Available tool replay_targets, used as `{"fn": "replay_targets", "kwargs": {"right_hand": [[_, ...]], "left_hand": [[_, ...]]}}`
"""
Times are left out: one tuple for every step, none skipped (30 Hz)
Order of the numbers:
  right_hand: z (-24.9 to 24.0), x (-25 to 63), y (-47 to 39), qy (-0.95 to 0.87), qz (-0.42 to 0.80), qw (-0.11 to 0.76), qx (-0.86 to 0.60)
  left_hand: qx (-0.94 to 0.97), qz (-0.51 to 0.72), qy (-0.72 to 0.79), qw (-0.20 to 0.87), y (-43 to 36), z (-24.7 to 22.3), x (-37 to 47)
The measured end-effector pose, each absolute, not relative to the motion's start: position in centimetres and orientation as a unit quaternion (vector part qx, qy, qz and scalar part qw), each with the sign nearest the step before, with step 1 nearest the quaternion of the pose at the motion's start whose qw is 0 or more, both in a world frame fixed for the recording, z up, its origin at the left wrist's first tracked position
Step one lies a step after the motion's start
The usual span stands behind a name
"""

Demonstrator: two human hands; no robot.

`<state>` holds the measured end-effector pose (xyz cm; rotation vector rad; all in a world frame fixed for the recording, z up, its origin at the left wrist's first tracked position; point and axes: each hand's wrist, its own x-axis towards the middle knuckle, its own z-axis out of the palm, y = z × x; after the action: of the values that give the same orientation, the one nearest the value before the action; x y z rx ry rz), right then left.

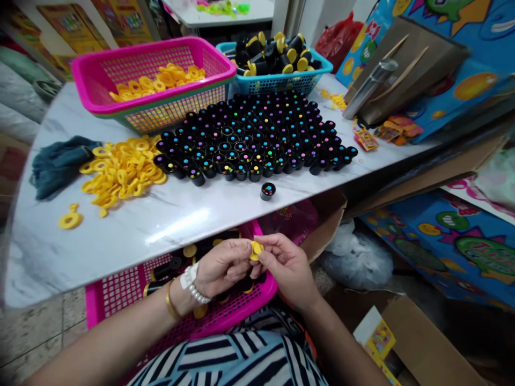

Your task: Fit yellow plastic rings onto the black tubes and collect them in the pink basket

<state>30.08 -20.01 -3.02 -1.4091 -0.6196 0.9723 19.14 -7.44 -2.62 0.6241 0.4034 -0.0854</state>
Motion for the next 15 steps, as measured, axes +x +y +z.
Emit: {"fn": "replay_targets", "kwargs": {"right_hand": [[-2.8,30.1,-20.3,-0.302,0.395,0.596,-0.631],[-2.6,30.1,-20.5,-0.332,0.365,0.578,-0.65],[-2.4,30.3,-20.6,-0.347,0.341,0.565,-0.666],[-2.2,30.4,-20.7,-0.345,0.332,0.564,-0.673],[-2.1,30.6,-20.6,-0.328,0.342,0.574,-0.668],[-2.0,30.7,-20.6,-0.3,0.364,0.589,-0.656],[-1.9,31.0,-20.4,-0.268,0.389,0.604,-0.641],[-1.9,31.2,-20.2,-0.243,0.412,0.614,-0.627],[-1.7,31.6,-19.9,-0.228,0.43,0.618,-0.618],[-1.5,32.1,-19.7,-0.22,0.44,0.618,-0.614],[-1.3,32.7,-19.3,-0.214,0.438,0.618,-0.617],[-1.0,33.5,-19.0,-0.207,0.427,0.621,-0.624],[-0.7,34.4,-18.5,-0.201,0.407,0.629,-0.631],[-0.4,35.5,-18.0,-0.194,0.378,0.642,-0.638],[-0.1,36.6,-17.5,-0.188,0.349,0.655,-0.643]], "left_hand": [[0.316,-0.05,0.215,0.923,-7.3,-2.5,19.0],[0.33,-0.056,0.236,0.912,-7.2,-2.3,18.9],[0.35,-0.061,0.255,0.899,-7.1,-2.1,18.8],[0.378,-0.068,0.266,0.884,-7.1,-1.8,18.9],[0.412,-0.073,0.266,0.869,-7.0,-1.4,19.0],[0.45,-0.073,0.259,0.851,-7.0,-1.0,19.2],[0.488,-0.069,0.251,0.833,-6.9,-0.6,19.5],[0.526,-0.062,0.244,0.813,-6.7,-0.2,19.8],[0.563,-0.047,0.24,0.79,-6.4,0.2,20.2],[0.601,-0.02,0.241,0.762,-6.1,0.5,20.6],[0.644,0.017,0.247,0.724,-5.7,0.7,21.0],[0.691,0.065,0.253,0.674,-5.2,0.8,21.5],[0.737,0.119,0.258,0.613,-4.7,0.8,22.1],[0.776,0.172,0.261,0.547,-4.1,0.6,22.7],[0.806,0.214,0.262,0.486,-3.6,0.4,23.3]]}}
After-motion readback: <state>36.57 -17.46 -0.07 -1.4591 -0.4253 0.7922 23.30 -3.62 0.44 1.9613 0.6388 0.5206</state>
